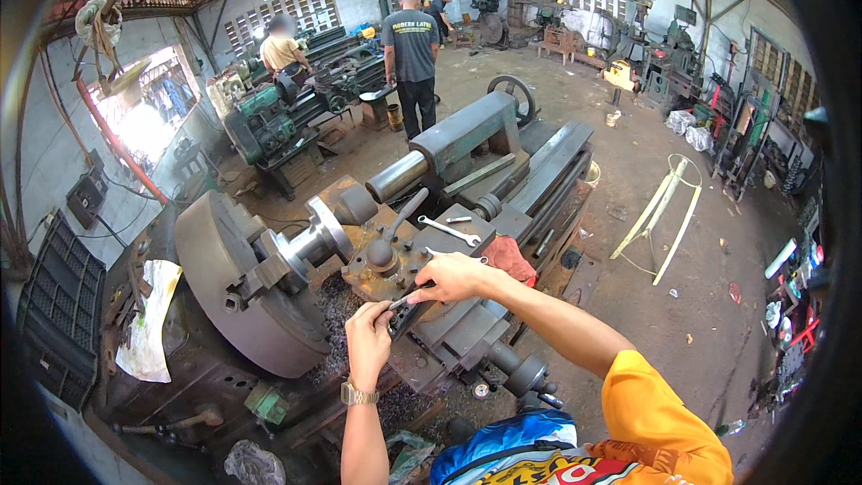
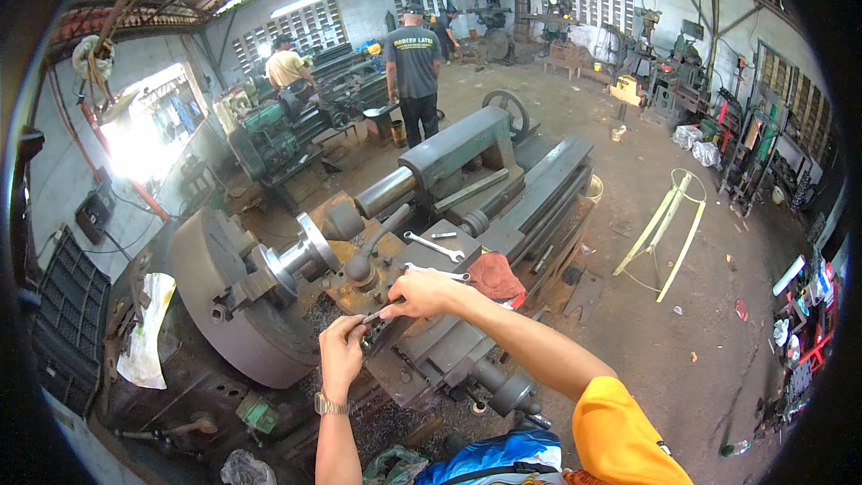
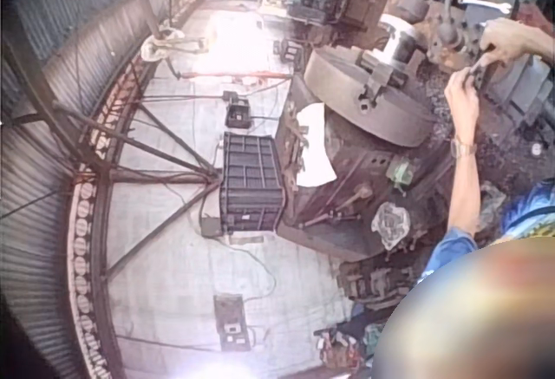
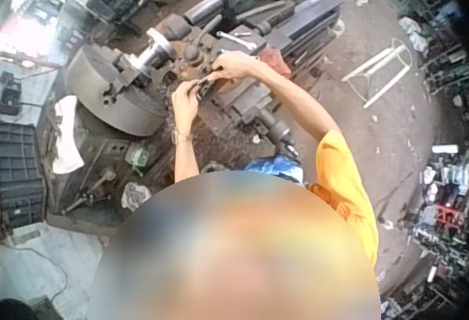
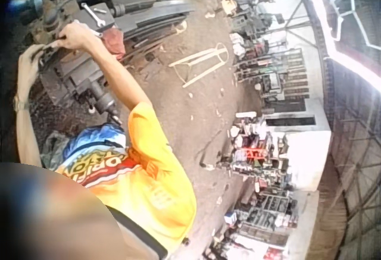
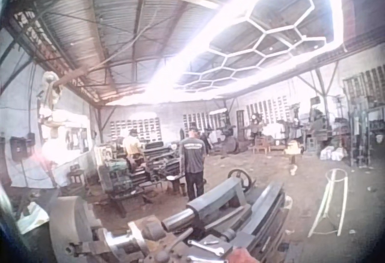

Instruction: The person grinds a small metal piece on a bench grinder, then walks to a lathe and uses a wrench to tighten a bolt on the lathe chuck. The person handles the metal piece and wrench with both hands.

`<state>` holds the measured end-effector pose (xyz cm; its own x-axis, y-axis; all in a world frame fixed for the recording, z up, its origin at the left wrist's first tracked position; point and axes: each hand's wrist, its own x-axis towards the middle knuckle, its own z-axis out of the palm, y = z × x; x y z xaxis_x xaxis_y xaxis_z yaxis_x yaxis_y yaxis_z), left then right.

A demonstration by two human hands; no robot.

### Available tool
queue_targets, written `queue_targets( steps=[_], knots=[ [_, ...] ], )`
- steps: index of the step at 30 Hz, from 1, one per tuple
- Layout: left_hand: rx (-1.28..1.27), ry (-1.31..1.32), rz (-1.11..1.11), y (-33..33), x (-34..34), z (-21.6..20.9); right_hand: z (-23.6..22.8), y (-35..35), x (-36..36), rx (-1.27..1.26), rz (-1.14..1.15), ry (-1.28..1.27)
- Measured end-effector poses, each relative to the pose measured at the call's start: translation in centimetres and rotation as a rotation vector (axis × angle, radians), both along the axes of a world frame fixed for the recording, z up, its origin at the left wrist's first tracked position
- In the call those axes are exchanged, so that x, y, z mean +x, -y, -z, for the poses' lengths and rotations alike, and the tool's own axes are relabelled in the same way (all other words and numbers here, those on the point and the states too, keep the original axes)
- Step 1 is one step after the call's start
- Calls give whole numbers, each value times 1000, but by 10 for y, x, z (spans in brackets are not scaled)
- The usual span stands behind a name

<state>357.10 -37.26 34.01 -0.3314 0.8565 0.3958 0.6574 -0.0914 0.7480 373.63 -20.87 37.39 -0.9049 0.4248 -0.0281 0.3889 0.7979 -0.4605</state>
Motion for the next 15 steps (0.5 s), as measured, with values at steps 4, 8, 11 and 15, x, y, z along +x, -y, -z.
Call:
queue_targets(
  steps=[4, 8, 11, 15],
  knots=[
    [-12, 34, -17, 0, 0, 2, -2, 4, 0, 45, 12, -43],
    [27, 12, -30, 2, 0, 6, -2, 25, 6, 36, 111, -21],
    [44, 23, -13, 1, 1, 11, 1, 44, 10, -11, 217, -11],
    [30, 30, -7, 2, 2, 12, 8, 66, 12, -80, 316, -37]
  ],
)
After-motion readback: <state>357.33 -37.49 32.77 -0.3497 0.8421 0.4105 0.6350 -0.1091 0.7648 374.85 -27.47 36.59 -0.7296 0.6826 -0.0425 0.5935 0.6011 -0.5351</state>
